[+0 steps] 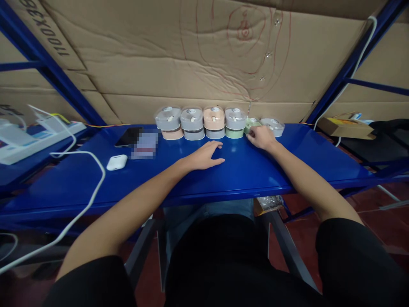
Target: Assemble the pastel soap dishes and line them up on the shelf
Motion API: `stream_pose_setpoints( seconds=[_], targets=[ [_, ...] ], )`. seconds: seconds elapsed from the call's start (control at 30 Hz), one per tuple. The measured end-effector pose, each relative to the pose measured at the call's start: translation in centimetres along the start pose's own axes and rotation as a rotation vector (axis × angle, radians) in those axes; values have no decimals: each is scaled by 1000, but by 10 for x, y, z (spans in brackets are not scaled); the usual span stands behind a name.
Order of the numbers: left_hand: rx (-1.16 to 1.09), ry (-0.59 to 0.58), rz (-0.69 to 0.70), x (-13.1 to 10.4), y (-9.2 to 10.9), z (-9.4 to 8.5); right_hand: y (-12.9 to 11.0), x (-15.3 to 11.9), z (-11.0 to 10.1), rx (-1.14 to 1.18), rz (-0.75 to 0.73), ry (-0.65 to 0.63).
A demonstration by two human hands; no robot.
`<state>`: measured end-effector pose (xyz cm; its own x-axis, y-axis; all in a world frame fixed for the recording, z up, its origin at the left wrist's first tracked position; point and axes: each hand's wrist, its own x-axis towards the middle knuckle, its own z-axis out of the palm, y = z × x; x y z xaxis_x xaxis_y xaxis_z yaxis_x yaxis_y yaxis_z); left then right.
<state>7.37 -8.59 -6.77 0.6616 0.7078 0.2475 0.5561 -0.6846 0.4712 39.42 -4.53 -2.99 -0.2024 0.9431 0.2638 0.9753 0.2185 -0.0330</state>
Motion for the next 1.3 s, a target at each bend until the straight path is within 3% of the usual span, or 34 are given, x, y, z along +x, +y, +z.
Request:
stream_pose_setpoints(
  seconds=[0.23, 0.37, 0.47, 0.57, 0.67, 0.8, 0.93, 1.07, 1.17, 1.3],
  targets=[
    [8, -6, 11, 1, 0, 0, 3, 0, 1, 173, -114, 15],
    [22, -13, 12, 0, 1, -1, -8, -6, -2, 154, -90, 216],
    [15, -8, 13, 0, 1, 0, -20, -1, -3, 107, -184, 305],
    [22, -5, 13, 0, 0, 0, -30, 20, -1, 51, -234, 237],
    [34, -2, 13, 0, -2, 1, -36, 43, 3, 39, -182, 165],
    [31, 4, 17, 0, -3, 1, -38, 52, 5, 54, -168, 139],
    [-40, 30, -18, 0, -2, 2, -34, 36, -13, 75, -116, 228],
    [-275, 153, -70, 2, -3, 0, -27, 14, -47, 98, -70, 339],
    [-532, 249, -90, 5, -8, -7, -29, -4, -58, 286, -200, 284],
    [-681, 232, -71, 2, -17, -20, -44, -18, -40, 660, -546, 48]
  ],
)
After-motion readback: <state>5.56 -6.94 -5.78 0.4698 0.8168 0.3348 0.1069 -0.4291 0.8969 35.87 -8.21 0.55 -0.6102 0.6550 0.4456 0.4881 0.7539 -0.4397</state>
